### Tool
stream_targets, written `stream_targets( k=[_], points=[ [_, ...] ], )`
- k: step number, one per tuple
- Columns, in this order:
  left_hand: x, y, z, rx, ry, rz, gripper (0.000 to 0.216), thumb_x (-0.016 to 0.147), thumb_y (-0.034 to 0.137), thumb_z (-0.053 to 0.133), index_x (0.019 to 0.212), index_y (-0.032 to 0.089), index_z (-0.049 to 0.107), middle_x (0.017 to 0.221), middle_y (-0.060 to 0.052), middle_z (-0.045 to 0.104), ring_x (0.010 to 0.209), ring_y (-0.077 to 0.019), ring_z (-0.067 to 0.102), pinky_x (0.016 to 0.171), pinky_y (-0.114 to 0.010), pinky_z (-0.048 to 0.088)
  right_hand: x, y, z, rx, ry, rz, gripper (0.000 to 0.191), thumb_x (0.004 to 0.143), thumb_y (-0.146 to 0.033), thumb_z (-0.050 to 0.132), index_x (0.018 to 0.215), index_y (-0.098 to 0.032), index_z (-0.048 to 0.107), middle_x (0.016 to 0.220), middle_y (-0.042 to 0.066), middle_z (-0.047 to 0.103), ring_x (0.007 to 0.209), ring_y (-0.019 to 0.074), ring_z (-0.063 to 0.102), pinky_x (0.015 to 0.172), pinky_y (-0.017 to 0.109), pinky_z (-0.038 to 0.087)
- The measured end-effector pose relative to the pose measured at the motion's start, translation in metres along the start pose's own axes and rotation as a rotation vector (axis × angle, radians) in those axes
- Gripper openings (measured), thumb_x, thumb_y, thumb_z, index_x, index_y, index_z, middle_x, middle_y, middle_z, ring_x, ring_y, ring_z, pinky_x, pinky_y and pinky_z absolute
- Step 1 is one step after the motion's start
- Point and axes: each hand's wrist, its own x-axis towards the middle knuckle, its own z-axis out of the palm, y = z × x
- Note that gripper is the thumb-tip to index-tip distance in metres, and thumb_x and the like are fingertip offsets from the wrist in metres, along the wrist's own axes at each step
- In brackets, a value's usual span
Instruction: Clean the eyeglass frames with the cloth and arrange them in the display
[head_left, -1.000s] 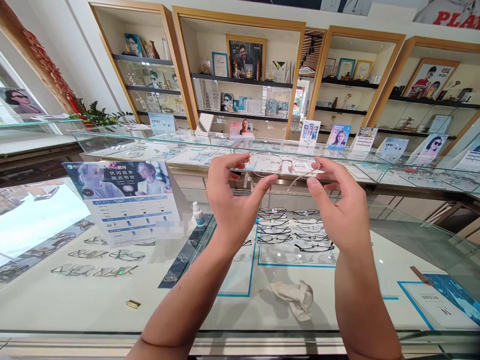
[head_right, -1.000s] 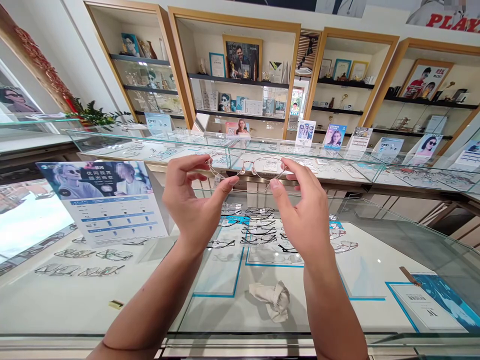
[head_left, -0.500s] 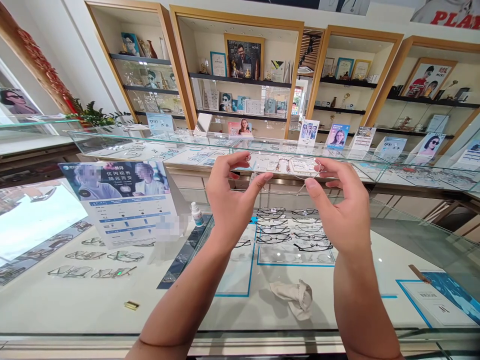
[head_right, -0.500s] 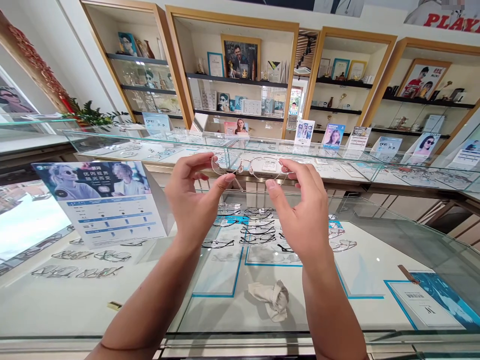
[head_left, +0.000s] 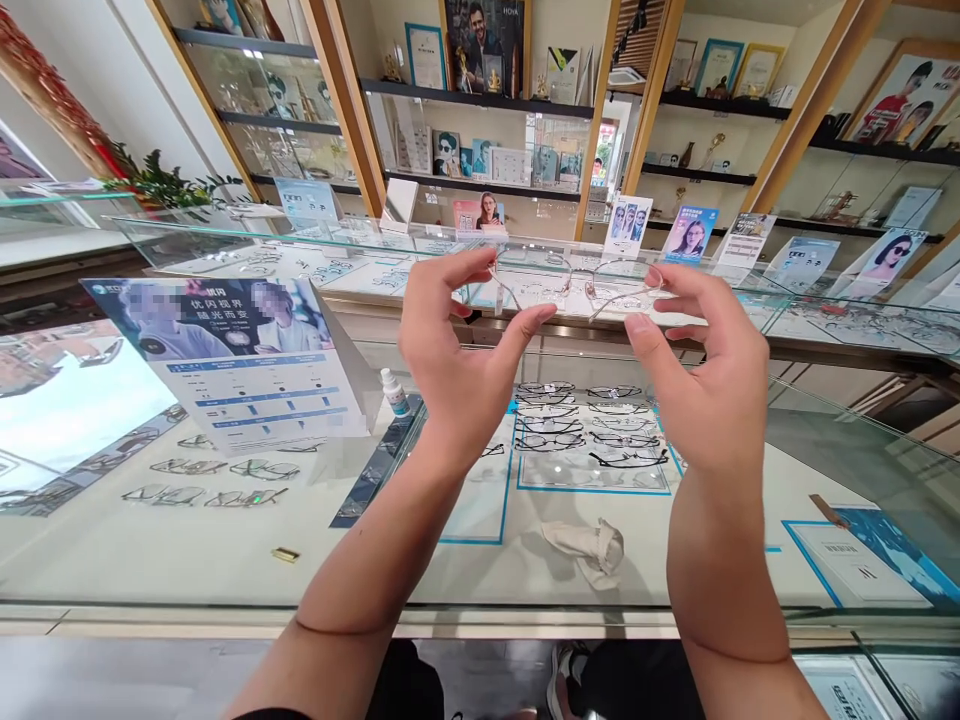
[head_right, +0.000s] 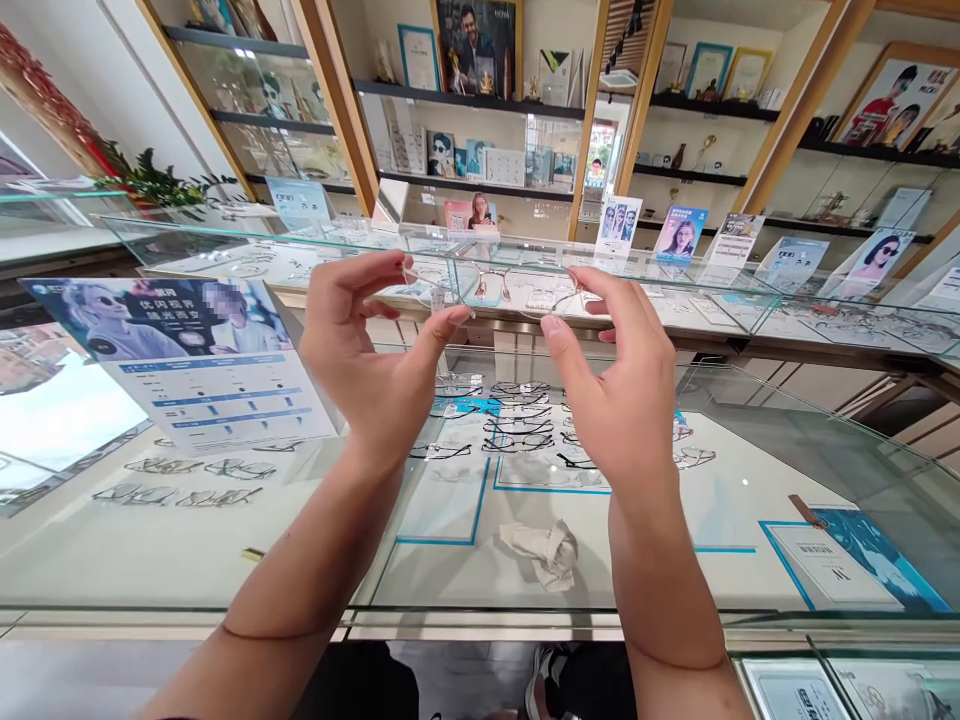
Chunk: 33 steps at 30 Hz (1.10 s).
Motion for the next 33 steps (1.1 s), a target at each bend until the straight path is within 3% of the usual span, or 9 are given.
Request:
stream_targets(
  k=[7,14,25,33],
  points=[
    [-0.001,-0.014,0.008,-0.021,0.032,0.102,0.055,0.091,0.058,0.085,0.133,0.030,0.063,0.132,-0.008,0.071,0.124,-0.0280,0.071,0.090,-0.040,0.062,0.001,0.011,0.005,-0.027,0.036,-0.120,0.040,0.106,-0.041,0.067,0.145,-0.036,0.064,0.145,0.008,0.072,0.118,0.0323,0.073,0.093,0.055,0.064],
    [-0.003,-0.040,0.022,-0.051,0.026,0.153,0.056,0.096,0.058,0.080,0.141,0.032,0.058,0.137,-0.008,0.070,0.127,-0.0293,0.072,0.088,-0.040,0.064,0.004,0.009,0.013,-0.051,0.076,-0.212,0.037,0.108,-0.039,0.061,0.146,-0.038,0.064,0.146,0.009,0.065,0.134,0.0388,0.066,0.106,0.064,0.060],
    [-0.004,-0.043,0.015,-0.071,-0.003,0.208,0.064,0.092,0.058,0.084,0.145,0.034,0.058,0.144,-0.009,0.066,0.146,-0.0380,0.059,0.105,-0.054,0.062,0.006,0.033,0.018,-0.002,-0.005,-0.131,0.042,0.107,-0.041,0.064,0.149,-0.038,0.064,0.147,0.006,0.070,0.120,0.0313,0.073,0.095,0.053,0.067],
    [-0.003,-0.056,0.021,-0.098,-0.007,0.183,0.065,0.095,0.060,0.080,0.149,0.035,0.056,0.148,-0.010,0.064,0.145,-0.0351,0.060,0.098,-0.048,0.063,0.005,0.028,0.017,0.055,-0.009,-0.095,0.041,0.107,-0.045,0.063,0.148,-0.038,0.066,0.149,0.005,0.071,0.123,0.0312,0.073,0.095,0.052,0.067]
  ],
)
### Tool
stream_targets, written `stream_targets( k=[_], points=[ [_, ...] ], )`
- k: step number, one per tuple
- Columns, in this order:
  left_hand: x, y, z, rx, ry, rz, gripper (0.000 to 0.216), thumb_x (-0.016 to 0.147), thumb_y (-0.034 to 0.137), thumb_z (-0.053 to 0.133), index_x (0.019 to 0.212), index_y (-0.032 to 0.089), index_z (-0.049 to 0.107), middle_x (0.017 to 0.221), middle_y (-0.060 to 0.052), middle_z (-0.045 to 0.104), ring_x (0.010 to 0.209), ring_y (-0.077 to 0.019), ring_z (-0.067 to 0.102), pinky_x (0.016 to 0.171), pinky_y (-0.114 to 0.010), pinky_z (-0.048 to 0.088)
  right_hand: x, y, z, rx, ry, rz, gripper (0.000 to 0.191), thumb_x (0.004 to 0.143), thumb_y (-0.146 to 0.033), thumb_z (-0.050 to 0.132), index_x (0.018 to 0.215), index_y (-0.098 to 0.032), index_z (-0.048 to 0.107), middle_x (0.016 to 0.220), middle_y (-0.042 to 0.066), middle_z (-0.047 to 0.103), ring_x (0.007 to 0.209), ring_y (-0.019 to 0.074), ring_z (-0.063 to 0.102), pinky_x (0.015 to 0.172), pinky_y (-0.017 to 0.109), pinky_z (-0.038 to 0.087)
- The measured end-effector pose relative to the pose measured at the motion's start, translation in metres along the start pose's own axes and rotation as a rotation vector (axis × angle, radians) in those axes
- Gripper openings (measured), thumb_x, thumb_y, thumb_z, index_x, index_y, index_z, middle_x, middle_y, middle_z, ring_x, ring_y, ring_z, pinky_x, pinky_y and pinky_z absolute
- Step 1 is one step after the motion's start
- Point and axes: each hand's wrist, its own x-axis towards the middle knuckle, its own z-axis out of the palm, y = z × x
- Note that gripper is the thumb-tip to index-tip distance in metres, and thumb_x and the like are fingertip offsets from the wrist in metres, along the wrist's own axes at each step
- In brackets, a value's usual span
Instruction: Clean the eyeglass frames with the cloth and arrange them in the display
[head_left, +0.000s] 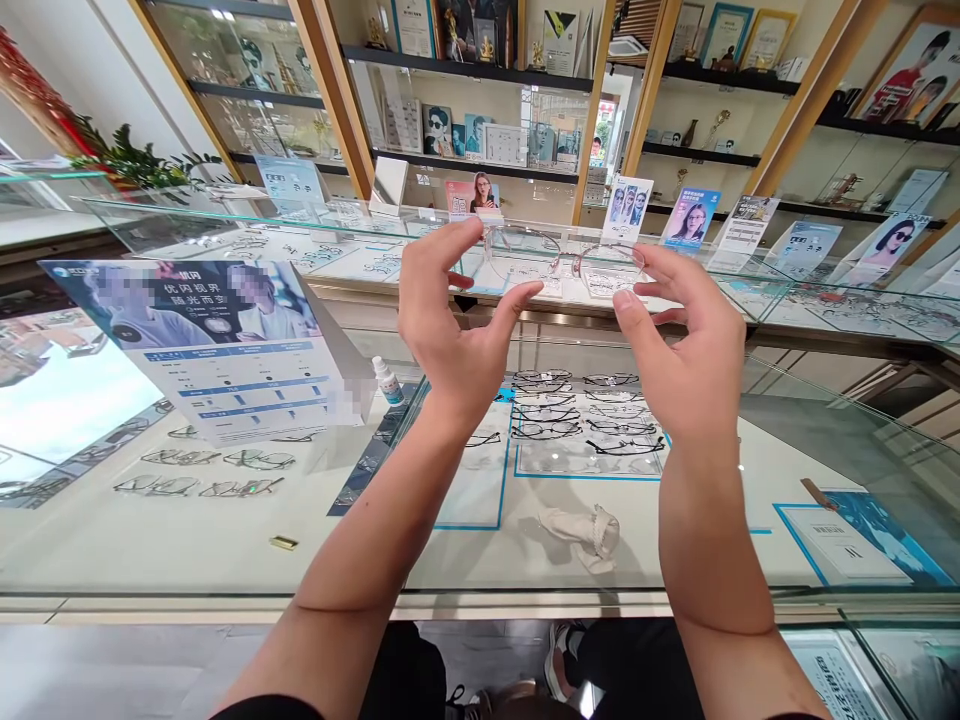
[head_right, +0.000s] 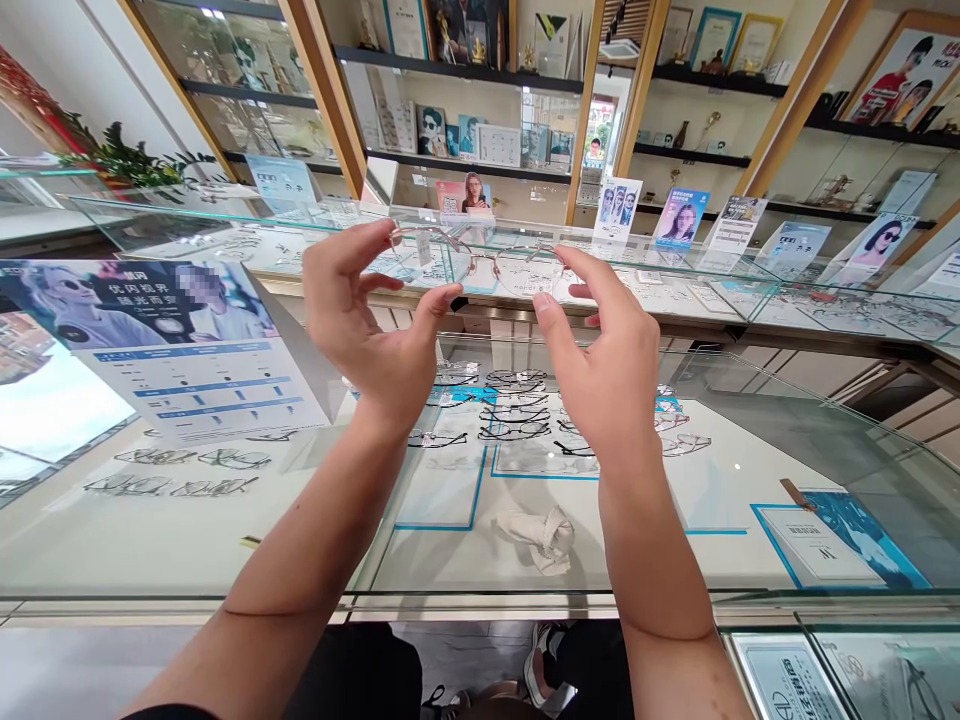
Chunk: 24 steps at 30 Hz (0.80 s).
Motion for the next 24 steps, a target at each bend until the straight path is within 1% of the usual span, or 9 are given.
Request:
stream_targets(
  k=[4,7,13,16,18,21,24],
  points=[
    [0.000,-0.009,0.006,-0.014,0.019,-0.017,0.064,0.095,0.061,0.079,0.149,0.036,0.057,0.146,-0.010,0.065,0.140,-0.0320,0.065,0.089,-0.041,0.064,0.000,-0.005,-0.001,-0.002,0.024,0.015,0.038,0.107,-0.046,0.064,0.144,-0.038,0.069,0.147,0.004,0.073,0.117,0.0286,0.075,0.094,0.051,0.067],
    [-0.001,-0.011,0.008,-0.001,0.038,-0.013,0.062,0.096,0.059,0.079,0.149,0.036,0.057,0.145,-0.010,0.066,0.134,-0.0300,0.068,0.084,-0.039,0.064,-0.001,-0.006,-0.003,-0.030,0.047,0.010,0.037,0.107,-0.046,0.064,0.143,-0.038,0.069,0.144,0.004,0.074,0.115,0.0278,0.075,0.093,0.051,0.066],
    [-0.002,-0.008,0.008,-0.067,0.039,0.002,0.064,0.096,0.059,0.079,0.151,0.039,0.055,0.152,-0.009,0.064,0.138,-0.0304,0.067,0.085,-0.039,0.065,-0.003,-0.019,-0.007,-0.020,0.113,0.022,0.033,0.109,-0.047,0.060,0.139,-0.036,0.069,0.141,0.007,0.074,0.118,0.0282,0.073,0.097,0.052,0.063],
    [-0.006,-0.004,0.008,-0.054,0.039,-0.008,0.063,0.096,0.061,0.078,0.150,0.038,0.055,0.150,-0.009,0.065,0.136,-0.0298,0.068,0.082,-0.039,0.065,-0.005,-0.020,-0.008,0.012,0.137,0.039,0.033,0.109,-0.052,0.058,0.135,-0.034,0.071,0.137,0.008,0.074,0.120,0.0282,0.072,0.099,0.052,0.061],
    [-0.015,-0.002,0.006,-0.034,0.033,-0.020,0.060,0.097,0.064,0.076,0.147,0.036,0.056,0.146,-0.010,0.068,0.134,-0.0298,0.069,0.080,-0.040,0.065,-0.008,-0.011,-0.007,0.026,0.152,0.049,0.036,0.111,-0.055,0.054,0.133,-0.032,0.071,0.133,0.008,0.074,0.120,0.0277,0.072,0.099,0.051,0.061],
    [-0.042,-0.007,-0.004,-0.005,0.013,-0.006,0.059,0.096,0.067,0.076,0.139,0.030,0.059,0.135,-0.012,0.072,0.128,-0.0302,0.072,0.076,-0.043,0.065,-0.025,0.017,0.002,0.047,0.153,0.083,0.038,0.111,-0.057,0.049,0.130,-0.031,0.069,0.128,0.009,0.073,0.114,0.0260,0.072,0.096,0.048,0.061],
    [-0.079,-0.022,-0.020,0.051,-0.059,-0.002,0.065,0.093,0.077,0.074,0.131,0.026,0.061,0.129,-0.011,0.074,0.123,-0.0281,0.073,0.075,-0.047,0.065,-0.055,0.047,0.017,0.117,0.058,0.157,0.038,0.107,-0.059,0.055,0.126,-0.029,0.069,0.126,0.009,0.073,0.108,0.0250,0.073,0.094,0.046,0.060]
  ],
)
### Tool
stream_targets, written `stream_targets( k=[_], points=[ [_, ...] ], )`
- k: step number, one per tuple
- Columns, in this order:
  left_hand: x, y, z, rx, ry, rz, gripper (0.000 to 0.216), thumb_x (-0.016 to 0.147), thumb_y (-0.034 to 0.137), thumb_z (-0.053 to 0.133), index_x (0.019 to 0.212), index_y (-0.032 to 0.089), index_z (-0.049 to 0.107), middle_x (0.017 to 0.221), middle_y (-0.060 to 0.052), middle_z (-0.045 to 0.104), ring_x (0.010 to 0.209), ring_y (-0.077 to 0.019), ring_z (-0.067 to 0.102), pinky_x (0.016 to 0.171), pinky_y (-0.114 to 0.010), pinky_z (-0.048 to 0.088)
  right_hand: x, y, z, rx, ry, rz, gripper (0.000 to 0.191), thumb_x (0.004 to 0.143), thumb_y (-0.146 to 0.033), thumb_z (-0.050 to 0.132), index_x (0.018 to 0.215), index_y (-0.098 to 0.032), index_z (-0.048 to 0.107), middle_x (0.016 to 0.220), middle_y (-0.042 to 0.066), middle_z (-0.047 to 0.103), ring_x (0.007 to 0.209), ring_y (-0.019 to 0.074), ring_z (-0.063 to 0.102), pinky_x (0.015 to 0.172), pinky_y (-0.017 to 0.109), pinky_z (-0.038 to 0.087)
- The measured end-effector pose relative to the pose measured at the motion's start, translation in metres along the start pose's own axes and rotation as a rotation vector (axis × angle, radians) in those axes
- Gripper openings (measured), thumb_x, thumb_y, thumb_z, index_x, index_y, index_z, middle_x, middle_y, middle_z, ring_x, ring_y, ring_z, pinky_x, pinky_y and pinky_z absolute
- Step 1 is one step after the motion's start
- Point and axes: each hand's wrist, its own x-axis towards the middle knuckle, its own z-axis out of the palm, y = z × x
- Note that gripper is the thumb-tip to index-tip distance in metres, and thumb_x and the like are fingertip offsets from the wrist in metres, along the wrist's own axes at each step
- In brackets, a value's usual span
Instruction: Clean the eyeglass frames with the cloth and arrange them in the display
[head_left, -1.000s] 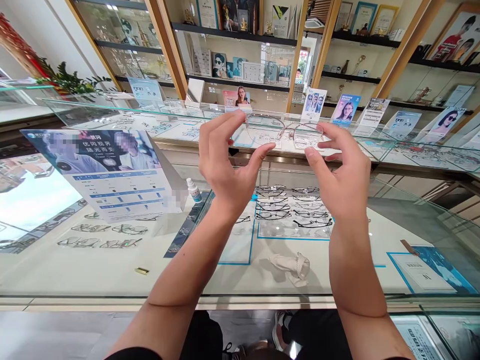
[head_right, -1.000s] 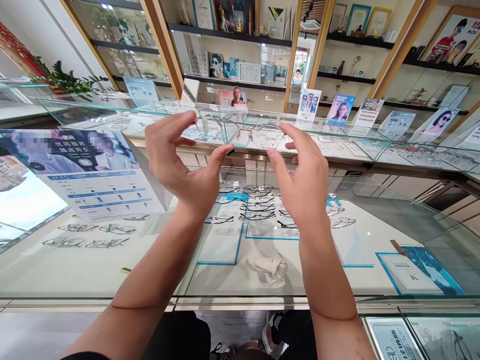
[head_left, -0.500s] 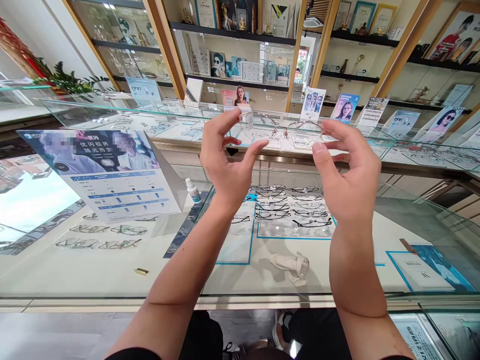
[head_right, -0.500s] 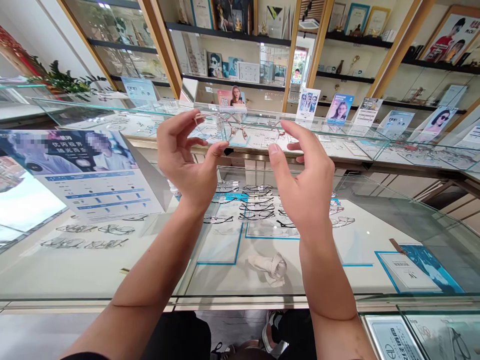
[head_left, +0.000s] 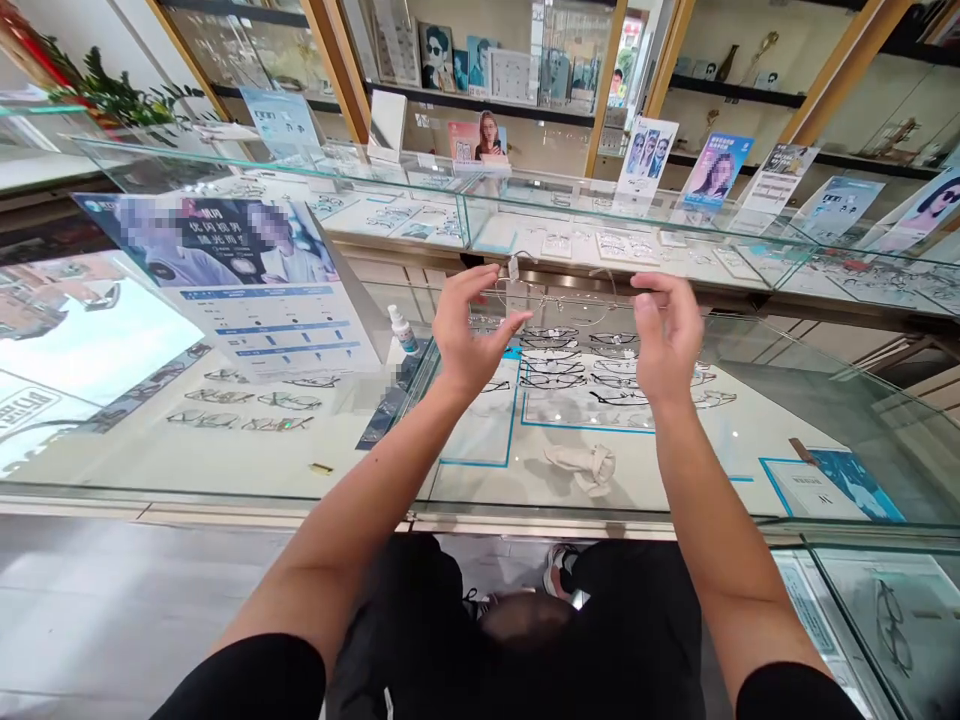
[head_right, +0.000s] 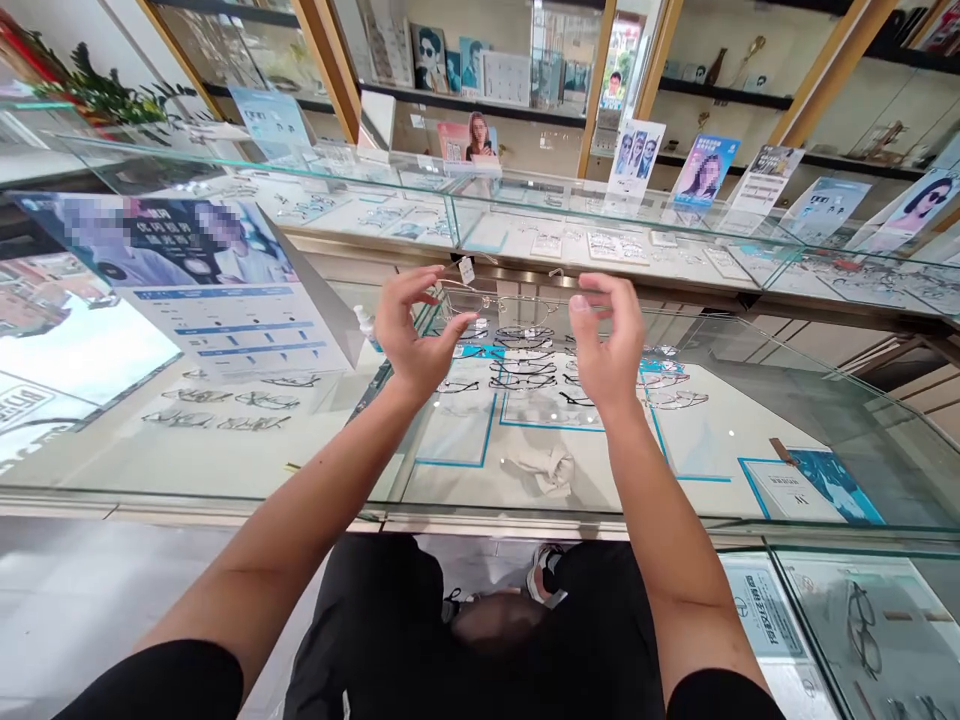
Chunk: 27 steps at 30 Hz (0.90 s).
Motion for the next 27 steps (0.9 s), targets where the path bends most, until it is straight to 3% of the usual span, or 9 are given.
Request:
stream_targets(
  k=[3,7,13,20,27],
  points=[
    [-0.033,-0.017,-0.010,0.042,-0.055,-0.062,0.067,0.090,0.078,0.076,0.129,0.025,0.062,0.128,-0.011,0.074,0.122,-0.0274,0.072,0.077,-0.048,0.064,-0.028,0.027,0.014,0.112,-0.129,0.098,0.041,0.100,-0.059,0.064,0.126,-0.028,0.069,0.129,0.010,0.074,0.106,0.0254,0.073,0.094,0.045,0.059],
    [-0.056,-0.028,-0.012,0.050,-0.099,-0.156,0.061,0.090,0.066,0.083,0.132,0.025,0.065,0.130,-0.014,0.076,0.126,-0.0299,0.072,0.082,-0.045,0.065,-0.052,0.042,0.031,0.178,-0.197,0.236,0.045,0.098,-0.060,0.068,0.130,-0.027,0.069,0.136,0.012,0.074,0.109,0.0254,0.073,0.096,0.045,0.059],
    [-0.067,-0.024,-0.013,0.115,-0.203,-0.210,0.072,0.084,0.079,0.080,0.129,0.024,0.065,0.131,-0.016,0.076,0.129,-0.0340,0.072,0.090,-0.047,0.065,-0.065,0.048,0.036,0.156,-0.179,0.260,0.046,0.100,-0.059,0.068,0.134,-0.028,0.068,0.142,0.012,0.073,0.109,0.0248,0.075,0.095,0.044,0.059],
    [-0.073,-0.029,-0.017,0.146,-0.213,-0.170,0.070,0.087,0.078,0.076,0.134,0.029,0.062,0.133,-0.015,0.075,0.127,-0.0331,0.073,0.088,-0.046,0.065,-0.069,0.049,0.036,0.156,-0.214,0.235,0.051,0.100,-0.059,0.068,0.142,-0.030,0.068,0.145,0.012,0.071,0.110,0.0270,0.075,0.099,0.050,0.061],
    [-0.073,-0.028,-0.019,0.098,-0.222,-0.146,0.069,0.088,0.075,0.078,0.137,0.029,0.061,0.134,-0.015,0.075,0.128,-0.0342,0.072,0.087,-0.047,0.065,-0.067,0.044,0.035,0.309,-0.282,0.422,0.045,0.101,-0.059,0.068,0.138,-0.035,0.075,0.145,0.008,0.076,0.114,0.0278,0.076,0.097,0.050,0.063]
  ],
)
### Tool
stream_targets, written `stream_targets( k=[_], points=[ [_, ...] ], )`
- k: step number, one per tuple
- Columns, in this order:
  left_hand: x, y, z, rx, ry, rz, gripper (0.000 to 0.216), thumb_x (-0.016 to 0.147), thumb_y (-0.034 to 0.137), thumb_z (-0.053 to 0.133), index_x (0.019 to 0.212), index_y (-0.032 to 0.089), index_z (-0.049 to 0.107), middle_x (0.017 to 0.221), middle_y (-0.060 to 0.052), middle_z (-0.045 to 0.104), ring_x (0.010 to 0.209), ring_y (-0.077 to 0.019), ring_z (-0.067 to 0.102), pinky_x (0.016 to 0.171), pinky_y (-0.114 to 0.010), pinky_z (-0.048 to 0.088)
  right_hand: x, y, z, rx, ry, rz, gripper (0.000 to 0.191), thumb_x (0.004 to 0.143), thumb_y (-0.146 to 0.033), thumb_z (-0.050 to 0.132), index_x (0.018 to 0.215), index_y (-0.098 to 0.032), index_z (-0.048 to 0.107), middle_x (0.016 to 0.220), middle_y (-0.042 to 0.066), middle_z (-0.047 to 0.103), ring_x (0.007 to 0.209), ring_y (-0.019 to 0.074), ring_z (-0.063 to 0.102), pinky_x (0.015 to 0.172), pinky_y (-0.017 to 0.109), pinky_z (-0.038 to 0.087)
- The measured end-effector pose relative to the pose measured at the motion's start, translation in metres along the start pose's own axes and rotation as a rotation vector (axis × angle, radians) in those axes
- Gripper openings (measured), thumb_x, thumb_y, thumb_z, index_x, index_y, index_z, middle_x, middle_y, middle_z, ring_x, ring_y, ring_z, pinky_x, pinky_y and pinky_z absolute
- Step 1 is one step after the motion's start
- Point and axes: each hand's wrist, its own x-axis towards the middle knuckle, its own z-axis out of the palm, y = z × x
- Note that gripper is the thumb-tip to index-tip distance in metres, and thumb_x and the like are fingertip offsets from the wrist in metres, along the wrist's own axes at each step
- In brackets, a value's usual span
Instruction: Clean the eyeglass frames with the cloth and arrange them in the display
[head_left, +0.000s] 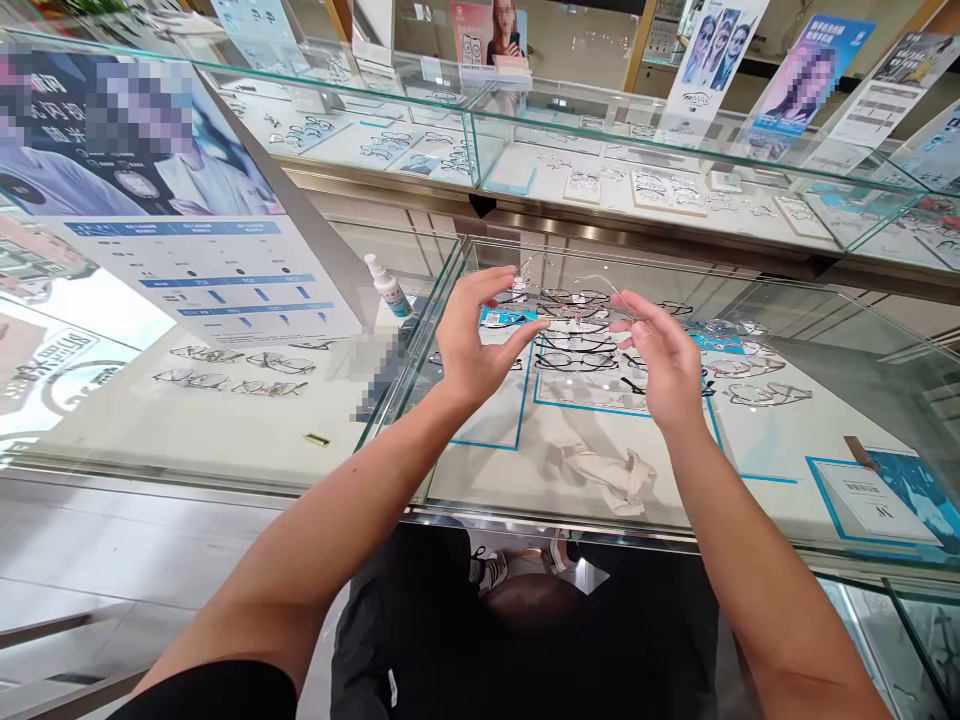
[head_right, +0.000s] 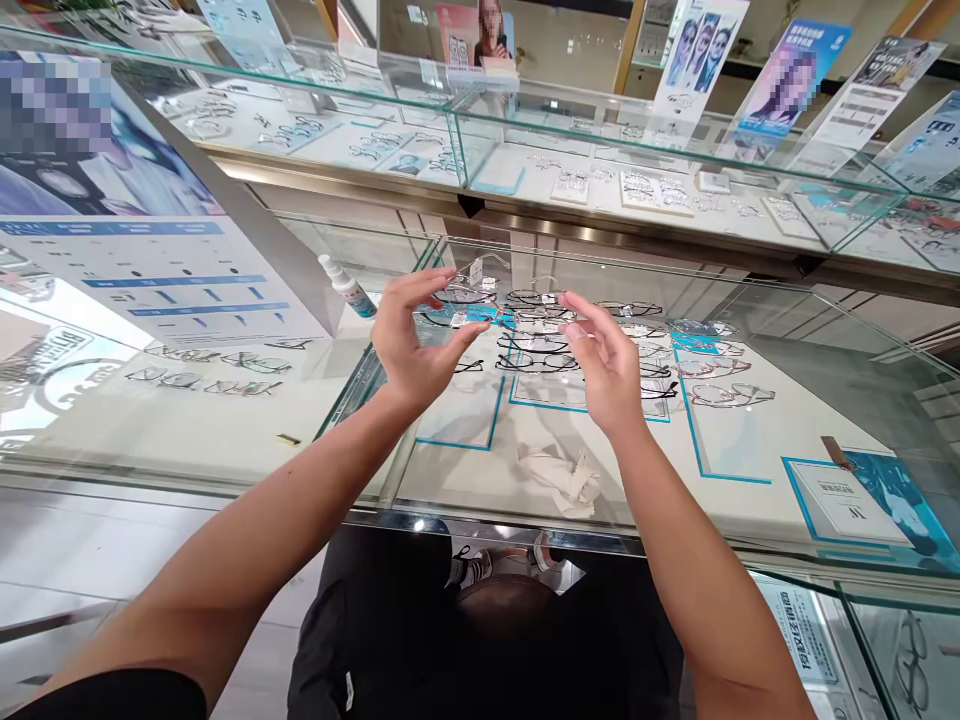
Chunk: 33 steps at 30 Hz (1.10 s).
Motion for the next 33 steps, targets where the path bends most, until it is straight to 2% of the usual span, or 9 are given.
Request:
stream_targets(
  k=[8,20,25,28,33],
  points=[
    [0.003,0.007,-0.002,-0.007,0.016,0.018,0.067,0.090,0.071,0.079,0.138,0.028,0.061,0.132,-0.014,0.076,0.125,-0.0321,0.074,0.084,-0.043,0.065,0.005,-0.005,-0.006,0.260,-0.161,0.168,0.041,0.097,-0.051,0.072,0.133,-0.035,0.080,0.137,0.006,0.081,0.107,0.0259,0.078,0.091,0.046,0.063],
    [0.007,0.020,-0.004,-0.062,-0.065,-0.089,0.064,0.093,0.072,0.075,0.135,0.023,0.066,0.130,-0.015,0.077,0.122,-0.0300,0.074,0.087,-0.042,0.066,0.006,-0.012,-0.012,0.328,-0.300,0.255,0.045,0.095,-0.056,0.071,0.131,-0.031,0.082,0.131,0.009,0.083,0.110,0.0302,0.079,0.094,0.050,0.064],
    [0.006,0.017,-0.003,-0.100,-0.074,-0.091,0.064,0.094,0.070,0.075,0.137,0.024,0.067,0.131,-0.015,0.076,0.122,-0.0290,0.074,0.089,-0.041,0.065,0.005,-0.013,-0.012,0.357,-0.326,0.249,0.042,0.096,-0.053,0.071,0.131,-0.032,0.083,0.127,0.008,0.084,0.107,0.0295,0.079,0.095,0.050,0.064],
    [0.007,0.017,-0.004,-0.111,-0.069,-0.075,0.064,0.094,0.069,0.076,0.138,0.024,0.067,0.130,-0.014,0.077,0.121,-0.0288,0.074,0.090,-0.041,0.065,0.006,-0.015,-0.014,0.356,-0.342,0.220,0.041,0.097,-0.052,0.070,0.130,-0.032,0.082,0.128,0.008,0.084,0.110,0.0299,0.079,0.101,0.052,0.062],
    [0.007,0.022,-0.006,-0.043,-0.117,-0.016,0.065,0.090,0.071,0.079,0.136,0.026,0.068,0.132,-0.014,0.078,0.125,-0.0316,0.074,0.101,-0.049,0.063,0.007,-0.018,-0.016,0.152,-0.203,0.040,0.036,0.095,-0.051,0.076,0.126,-0.033,0.081,0.137,0.006,0.080,0.125,0.0284,0.074,0.113,0.051,0.056]
  ],
)
